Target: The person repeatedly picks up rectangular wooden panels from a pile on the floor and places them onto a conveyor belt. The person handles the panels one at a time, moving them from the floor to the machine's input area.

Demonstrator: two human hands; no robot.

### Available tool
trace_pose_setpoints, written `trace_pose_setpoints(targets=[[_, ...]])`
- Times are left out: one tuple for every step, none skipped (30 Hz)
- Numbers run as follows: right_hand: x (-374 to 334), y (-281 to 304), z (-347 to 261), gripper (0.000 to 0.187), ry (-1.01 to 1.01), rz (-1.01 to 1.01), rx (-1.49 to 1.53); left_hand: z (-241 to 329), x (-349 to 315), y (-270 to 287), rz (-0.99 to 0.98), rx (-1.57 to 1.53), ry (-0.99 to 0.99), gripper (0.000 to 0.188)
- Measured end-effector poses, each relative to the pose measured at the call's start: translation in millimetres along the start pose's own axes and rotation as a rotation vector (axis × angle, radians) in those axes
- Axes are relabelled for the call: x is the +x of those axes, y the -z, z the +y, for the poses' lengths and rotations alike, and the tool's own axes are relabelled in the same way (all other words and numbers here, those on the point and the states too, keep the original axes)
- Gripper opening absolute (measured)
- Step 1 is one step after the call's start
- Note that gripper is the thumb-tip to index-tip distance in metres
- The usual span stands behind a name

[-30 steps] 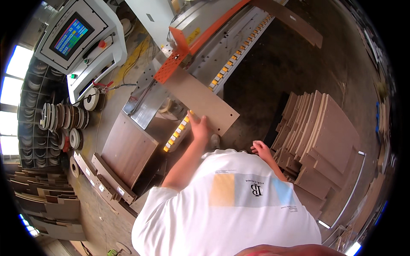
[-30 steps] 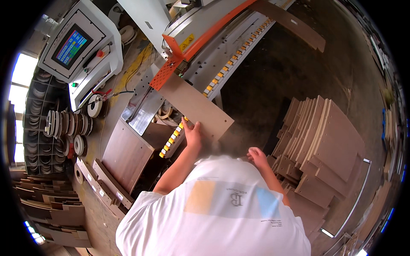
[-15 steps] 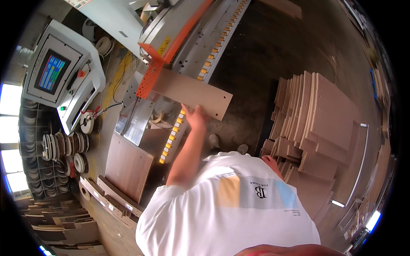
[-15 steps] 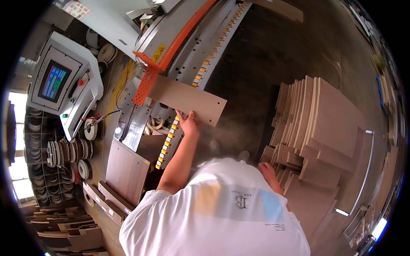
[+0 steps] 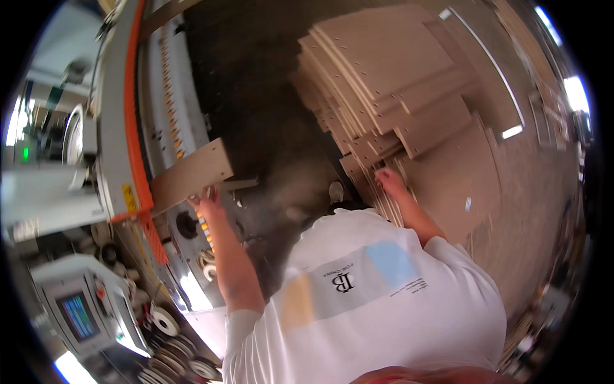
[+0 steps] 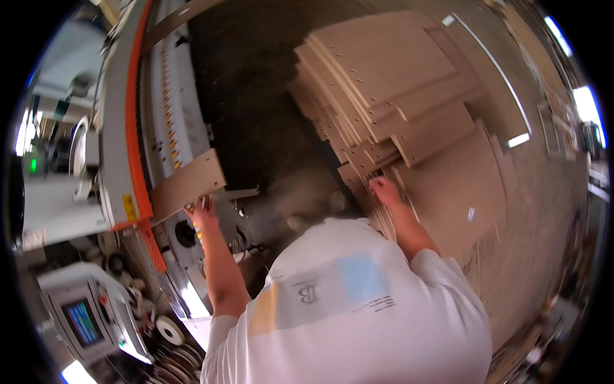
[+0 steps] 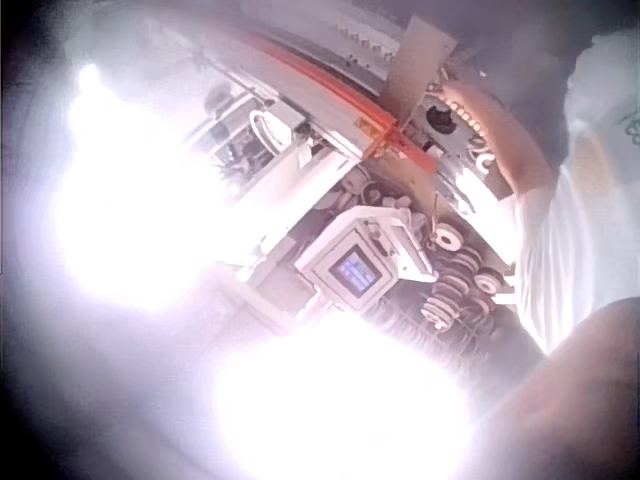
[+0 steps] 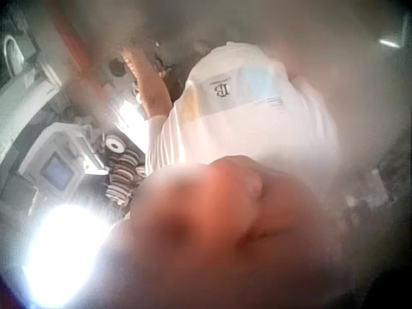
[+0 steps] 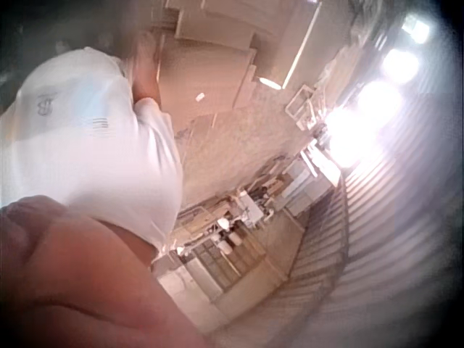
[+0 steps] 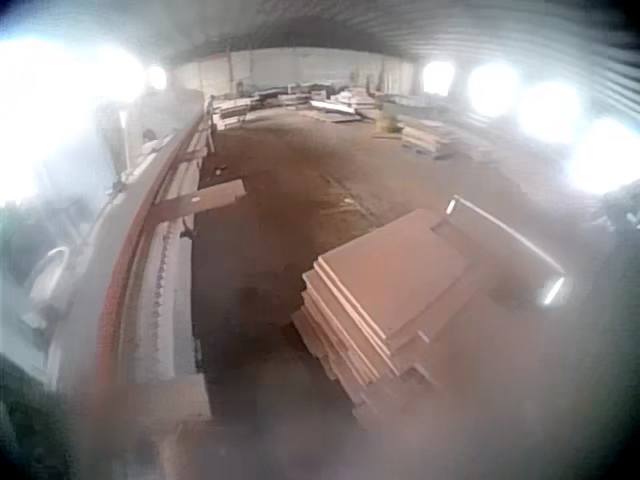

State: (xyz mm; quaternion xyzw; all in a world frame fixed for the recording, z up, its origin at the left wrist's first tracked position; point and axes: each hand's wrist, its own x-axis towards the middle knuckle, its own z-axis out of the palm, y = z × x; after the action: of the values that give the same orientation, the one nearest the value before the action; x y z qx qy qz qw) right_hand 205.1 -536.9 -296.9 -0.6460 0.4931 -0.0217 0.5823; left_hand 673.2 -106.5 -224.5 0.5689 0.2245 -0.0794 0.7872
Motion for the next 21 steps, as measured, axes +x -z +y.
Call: trace_pose_setpoints(targets=[[1,12,-13,0.026,-0.01,0.088,0.046,-5,3,7,-0.015,0.068,0.023,0.084],[3,26,-22,0.026,-0.103,0.183,0.137,-10,6,16,-0.025,0.132,0.04,0.076],[7,37,-28,0.027,-0.195,0.275,0.226,-12,6,21,-0.032,0.192,0.055,0.069],[13,51,-23,0.029,-0.229,0.371,0.309,-18,-7,15,-0.096,0.259,0.114,0.057],[17,65,-17,0.031,-0.262,0.461,0.388,-28,-26,12,-0.153,0.326,0.169,0.047],[28,76,-13,0.032,-0.29,0.507,0.434,-46,-35,29,-0.249,0.361,0.179,0.04],[40,86,-4,0.033,-0.32,0.553,0.479,-65,-44,46,-0.344,0.398,0.192,0.033],[46,96,10,0.035,-0.359,0.617,0.524,-82,-70,43,-0.394,0.486,0.29,0.02],[52,104,17,0.037,-0.393,0.624,0.572,-97,-93,45,-0.47,0.612,0.333,0.02],[58,108,21,0.038,-0.425,0.625,0.618,-110,-116,52,-0.574,0.782,0.34,0.021],[62,112,28,0.039,-0.459,0.63,0.663,-118,-137,58,-0.711,0.986,0.301,0.021],[69,110,30,0.039,-0.457,0.588,0.668,-126,-154,73,-0.836,1.166,0.208,0.021],[71,112,35,0.039,-0.461,0.564,0.681,-130,-166,80,-0.986,1.361,0.066,0.021],[73,112,41,0.039,-0.466,0.542,0.694,-130,-173,86,-1.112,1.517,-0.083,0.022],[72,113,42,0.039,-0.466,0.531,0.698,-131,-177,90,-1.21,1.619,-0.225,0.022],[70,115,43,0.039,-0.467,0.521,0.702,-131,-179,95,-1.287,1.695,-0.36,0.022],[69,115,45,0.039,-0.468,0.512,0.706,-131,-179,97,-1.353,1.75,-0.49,0.023],[66,118,44,0.038,-0.468,0.508,0.724,-133,-178,99,-1.391,1.76,-0.595,0.023],[63,119,43,0.036,-0.467,0.503,0.742,-133,-174,99,-1.419,1.753,-0.704,0.024],[60,119,43,0.035,-0.466,0.499,0.76,-131,-171,102,-1.437,1.744,-0.808,0.024],[58,121,47,0.035,-0.472,0.466,0.742,-132,-167,97,-1.45,1.72,-0.907,0.024]])
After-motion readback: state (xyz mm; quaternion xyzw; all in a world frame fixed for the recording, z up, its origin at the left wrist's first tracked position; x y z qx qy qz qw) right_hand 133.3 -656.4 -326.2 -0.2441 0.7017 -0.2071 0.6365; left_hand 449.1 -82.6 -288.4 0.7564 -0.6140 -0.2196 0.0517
